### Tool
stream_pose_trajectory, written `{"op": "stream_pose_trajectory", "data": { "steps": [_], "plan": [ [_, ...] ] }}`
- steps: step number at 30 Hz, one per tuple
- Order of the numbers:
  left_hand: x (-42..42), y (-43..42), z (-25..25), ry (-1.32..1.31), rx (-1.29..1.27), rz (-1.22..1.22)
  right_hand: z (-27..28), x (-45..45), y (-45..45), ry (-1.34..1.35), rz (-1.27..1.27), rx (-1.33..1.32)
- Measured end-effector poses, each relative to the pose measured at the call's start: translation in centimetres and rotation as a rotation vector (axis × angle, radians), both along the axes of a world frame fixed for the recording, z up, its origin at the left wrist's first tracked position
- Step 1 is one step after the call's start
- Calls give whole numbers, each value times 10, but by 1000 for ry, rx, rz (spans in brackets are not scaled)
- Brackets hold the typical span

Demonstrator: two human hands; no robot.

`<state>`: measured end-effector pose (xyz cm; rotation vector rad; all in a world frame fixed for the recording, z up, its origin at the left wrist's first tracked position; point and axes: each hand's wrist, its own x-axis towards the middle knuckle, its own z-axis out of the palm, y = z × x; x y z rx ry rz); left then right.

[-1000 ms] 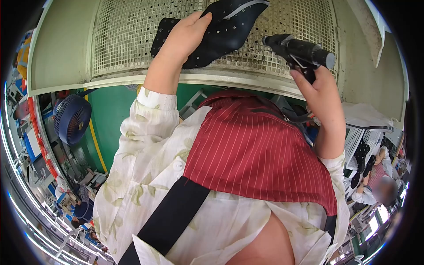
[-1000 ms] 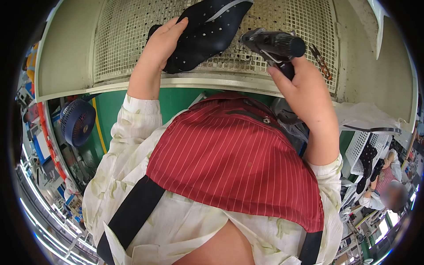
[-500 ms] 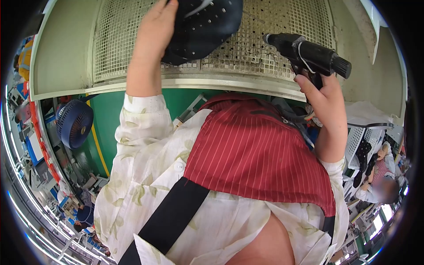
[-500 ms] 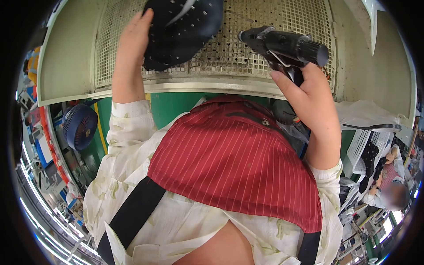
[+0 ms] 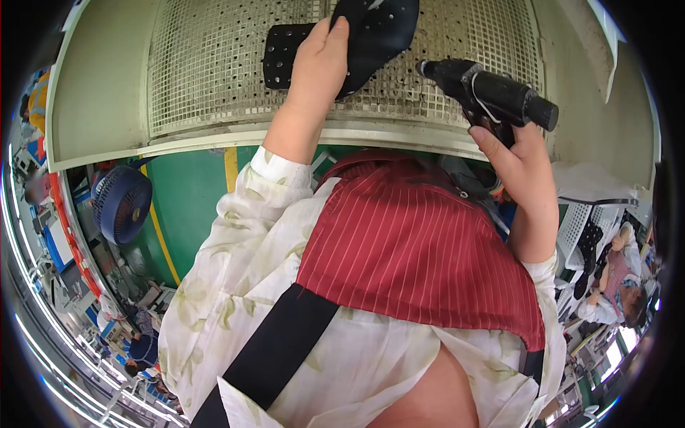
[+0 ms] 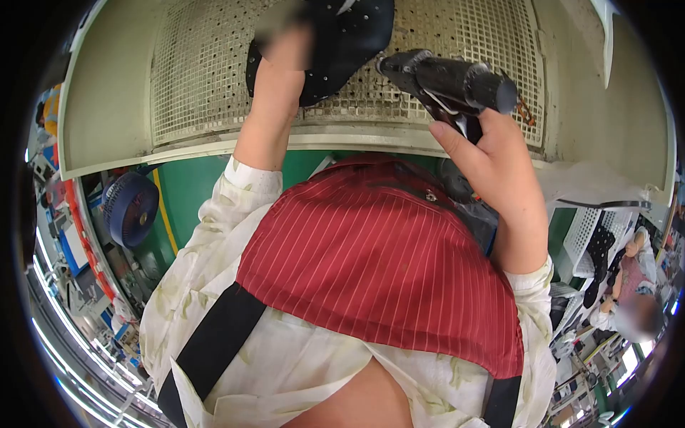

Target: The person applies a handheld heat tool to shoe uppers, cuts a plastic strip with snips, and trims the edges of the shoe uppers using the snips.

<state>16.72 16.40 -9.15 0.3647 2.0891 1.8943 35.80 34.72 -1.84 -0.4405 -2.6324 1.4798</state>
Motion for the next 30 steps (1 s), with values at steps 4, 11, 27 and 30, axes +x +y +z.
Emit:
{"op": "stream_pose_trajectory", "data": {
  "steps": [4,11,27,30],
  "plan": [
    [10,-13,-2,-9,116,55,-5,-4,-4,13,23,-60],
    [37,-25,7,165,71,-4,-12,-14,-13,84,120,-141],
    [49,-23,-3,259,151,104,-8,-33,-13,-106,298,-156],
    [49,-22,-2,326,106,72,-5,-33,-12,-69,341,-17]
  ]
}}
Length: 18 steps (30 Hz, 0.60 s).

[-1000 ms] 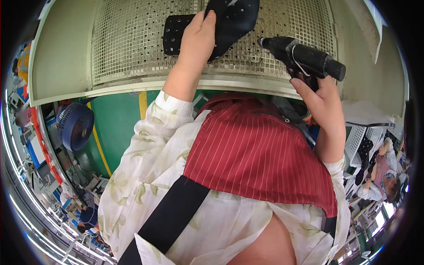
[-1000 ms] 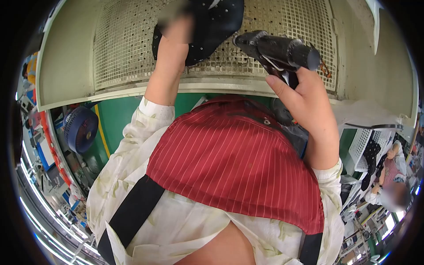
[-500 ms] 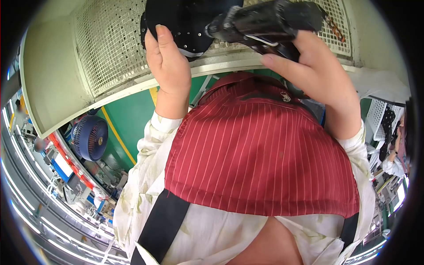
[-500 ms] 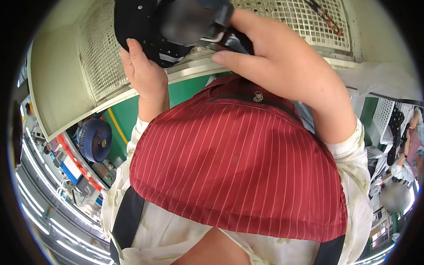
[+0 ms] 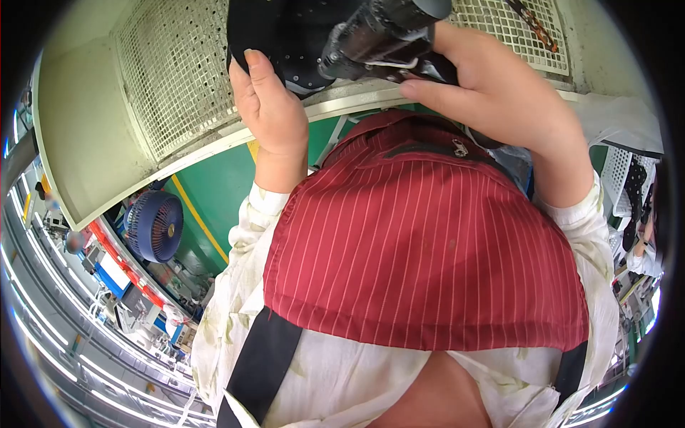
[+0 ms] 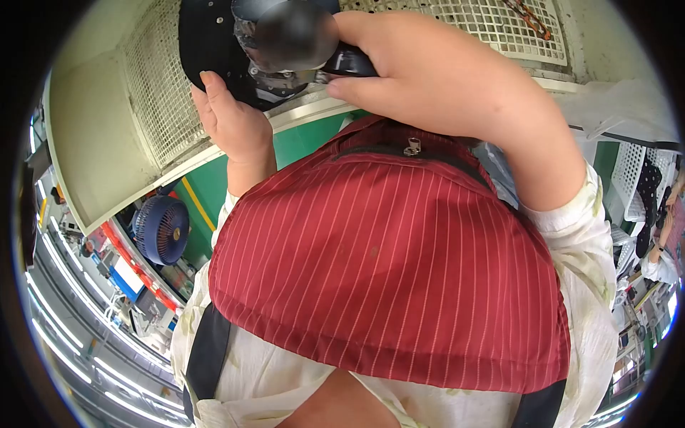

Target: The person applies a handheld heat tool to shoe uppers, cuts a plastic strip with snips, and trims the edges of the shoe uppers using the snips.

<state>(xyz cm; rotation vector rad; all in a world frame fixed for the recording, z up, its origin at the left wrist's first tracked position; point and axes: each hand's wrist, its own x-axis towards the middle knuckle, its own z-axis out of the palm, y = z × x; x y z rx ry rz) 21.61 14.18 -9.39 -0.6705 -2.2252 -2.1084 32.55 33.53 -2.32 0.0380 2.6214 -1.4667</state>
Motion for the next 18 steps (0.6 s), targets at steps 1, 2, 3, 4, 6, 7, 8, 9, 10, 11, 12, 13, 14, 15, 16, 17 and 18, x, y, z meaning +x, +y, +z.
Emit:
{"op": "stream_pose_trajectory", "data": {
  "steps": [1,2,3,4,6,7,8,9,10,11,12,13,14,15,16,17,18],
  "plan": [
    [0,0,-2,2,19,-9,-4,-3,-4,-14,-32,-38],
    [-1,1,-4,5,39,-18,-7,-5,-7,-27,-65,-76],
    [-2,3,-4,9,42,-18,-8,-6,-8,-23,-65,-73],
    [-2,4,-5,-22,94,-45,-8,-6,-9,-7,-101,-101],
    [-2,4,-5,-46,147,-65,-7,-5,-8,15,-128,-128],
    [-3,1,-7,-59,88,-58,-5,0,-2,42,-102,-70],
    [-4,0,-7,-71,30,-50,-2,3,3,70,-73,-12],
    [-5,0,-6,-64,33,-40,4,5,4,76,-64,-10],
    [-5,2,-6,-56,32,-66,10,8,4,20,-70,26],
    [-5,3,-5,-48,32,-93,13,8,4,-36,-77,63],
    [-7,4,-6,-26,20,-97,7,8,0,24,-110,21],
    [-6,4,-5,-22,24,-94,5,6,-3,28,-107,25],
    [-5,5,-4,-62,16,-92,4,3,-6,68,-108,52],
    [-5,6,-3,-99,10,-87,5,0,-7,111,-105,79],
    [-6,6,-2,-89,16,-78,8,-2,-6,16,-123,94],
    [-5,6,-1,-116,-23,-69,9,-1,-5,26,-112,99],
    [-6,5,-1,-147,-62,-59,7,3,-2,16,-123,35]
  ]
}}
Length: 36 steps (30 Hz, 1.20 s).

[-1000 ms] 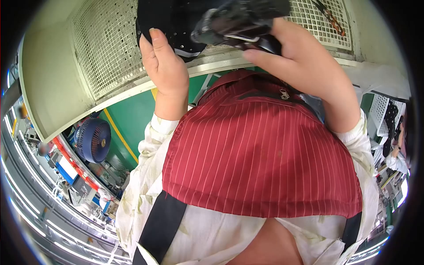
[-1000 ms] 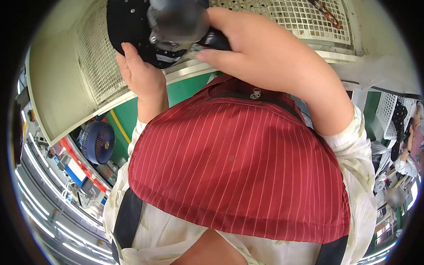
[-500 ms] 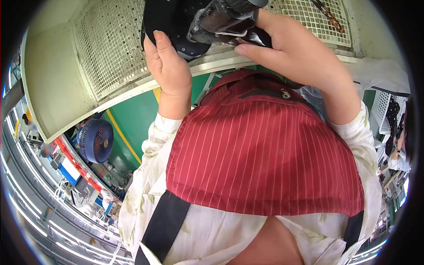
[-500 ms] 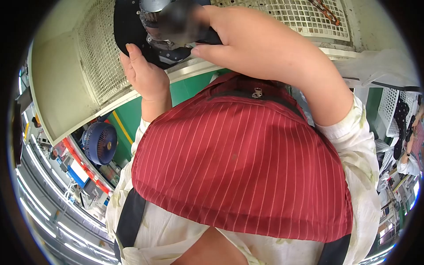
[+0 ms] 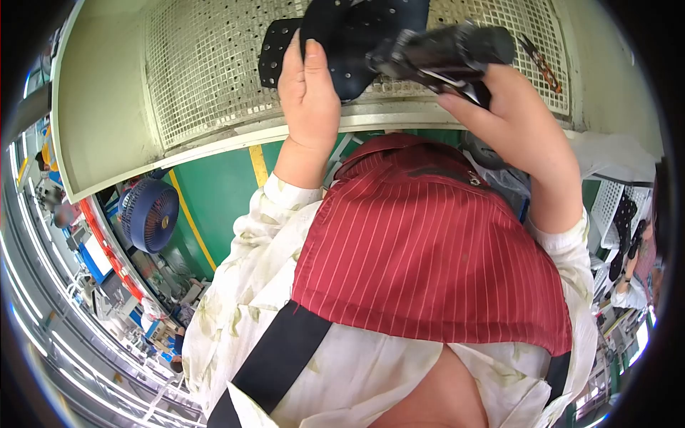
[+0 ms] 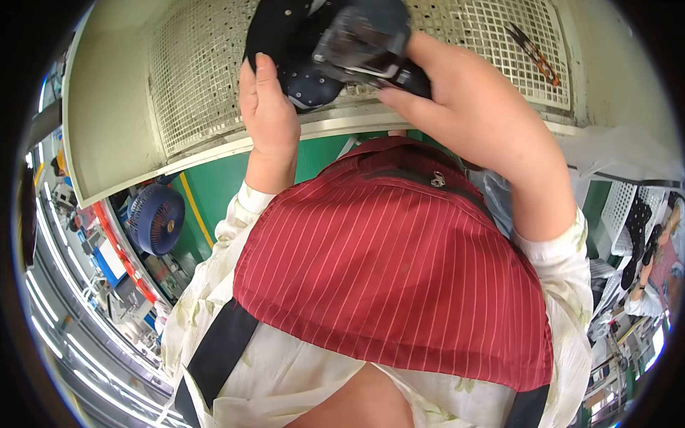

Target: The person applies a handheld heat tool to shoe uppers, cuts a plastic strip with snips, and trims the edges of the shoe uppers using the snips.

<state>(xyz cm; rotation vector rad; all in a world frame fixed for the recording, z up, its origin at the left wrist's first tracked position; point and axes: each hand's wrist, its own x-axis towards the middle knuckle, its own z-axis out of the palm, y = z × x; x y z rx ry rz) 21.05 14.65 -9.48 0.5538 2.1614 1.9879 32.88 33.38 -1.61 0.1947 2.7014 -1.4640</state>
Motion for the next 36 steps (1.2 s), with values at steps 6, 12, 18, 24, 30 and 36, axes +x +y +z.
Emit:
{"op": "stream_pose_trajectory", "data": {
  "steps": [6,12,18,24,30,36],
  "plan": [
    [-4,2,-4,43,23,6,-1,14,7,-8,7,86],
    [-9,5,-5,61,-19,-5,-3,12,5,46,0,42],
    [-9,12,1,9,-70,-34,5,29,17,-76,-120,115],
    [-16,20,8,16,-153,-66,12,43,29,-53,-267,97],
    [-35,27,0,-9,-224,-76,8,52,41,-27,-299,46],
    [-87,-7,43,44,-248,-97,-24,57,59,-197,-504,-152]
  ]
}}
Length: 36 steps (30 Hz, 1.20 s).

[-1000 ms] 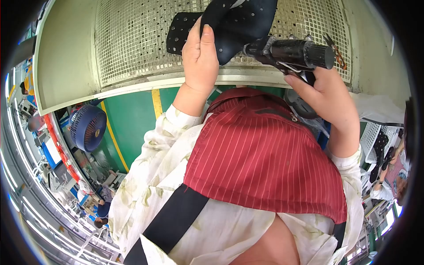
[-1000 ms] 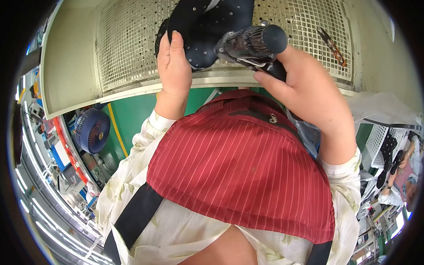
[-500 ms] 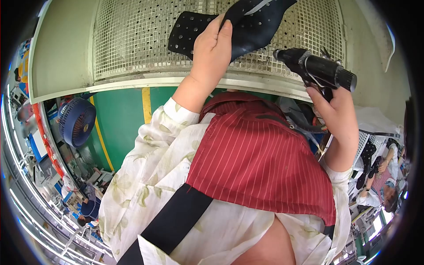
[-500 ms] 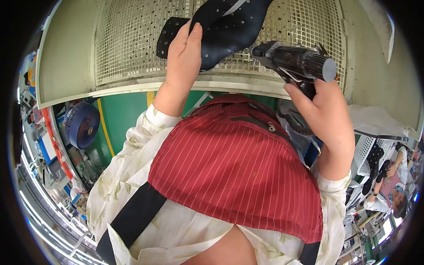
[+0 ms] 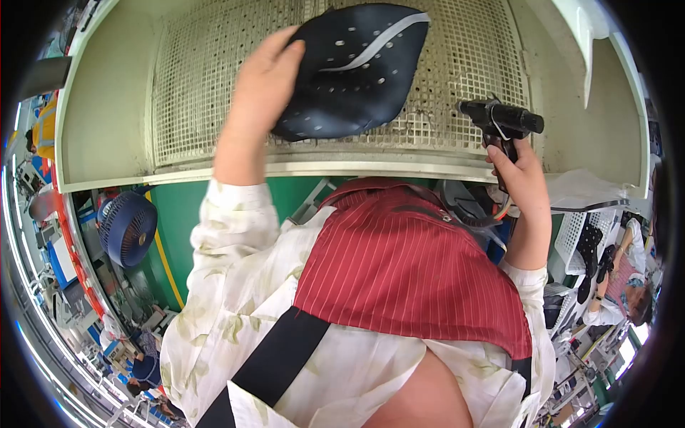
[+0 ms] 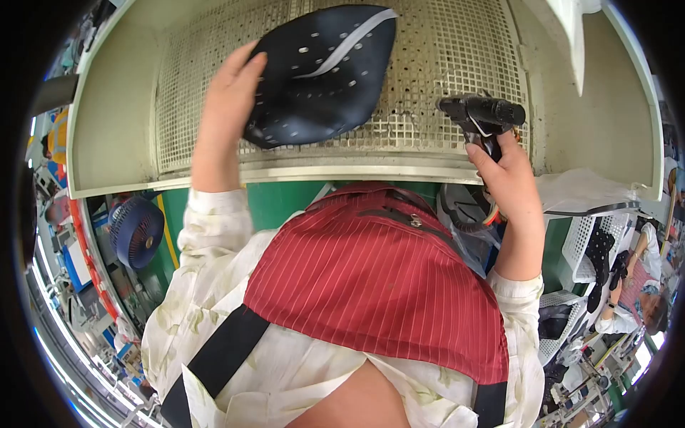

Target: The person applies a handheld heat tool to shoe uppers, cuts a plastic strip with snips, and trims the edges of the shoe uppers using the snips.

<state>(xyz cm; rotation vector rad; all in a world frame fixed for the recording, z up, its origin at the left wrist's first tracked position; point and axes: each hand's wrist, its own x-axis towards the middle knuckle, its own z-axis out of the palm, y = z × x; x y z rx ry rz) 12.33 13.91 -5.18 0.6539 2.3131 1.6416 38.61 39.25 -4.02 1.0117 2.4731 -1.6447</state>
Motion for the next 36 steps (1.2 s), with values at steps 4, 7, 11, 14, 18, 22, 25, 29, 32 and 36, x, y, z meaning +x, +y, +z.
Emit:
{"op": "stream_pose_trajectory", "data": {
  "steps": [4,7,11,14,18,22,25,29,32,36],
  "plan": [
    [-38,-37,70,44,-229,-181,-11,7,5,-2,-71,-34],
    [-72,-59,117,52,-516,-488,-15,12,8,-8,-71,-20],
    [-94,-28,149,91,-1187,-771,-31,21,15,16,-94,-14],
    [-91,10,120,402,-1639,-945,-26,20,9,14,-143,-60],
    [-78,83,62,641,-1748,-1220,-43,29,6,24,-188,-84],
    [-49,137,25,764,-1600,-1085,-46,38,3,8,-198,-69],
    [-21,129,27,924,-1195,-953,-45,40,1,-42,-207,-104],
    [-4,84,28,962,-634,-605,-51,39,-1,-18,-229,-103],
    [7,42,20,784,-358,-230,-53,39,4,9,-210,-95],
    [18,8,-21,585,-367,35,-55,34,9,-58,-260,-226]
  ]
}}
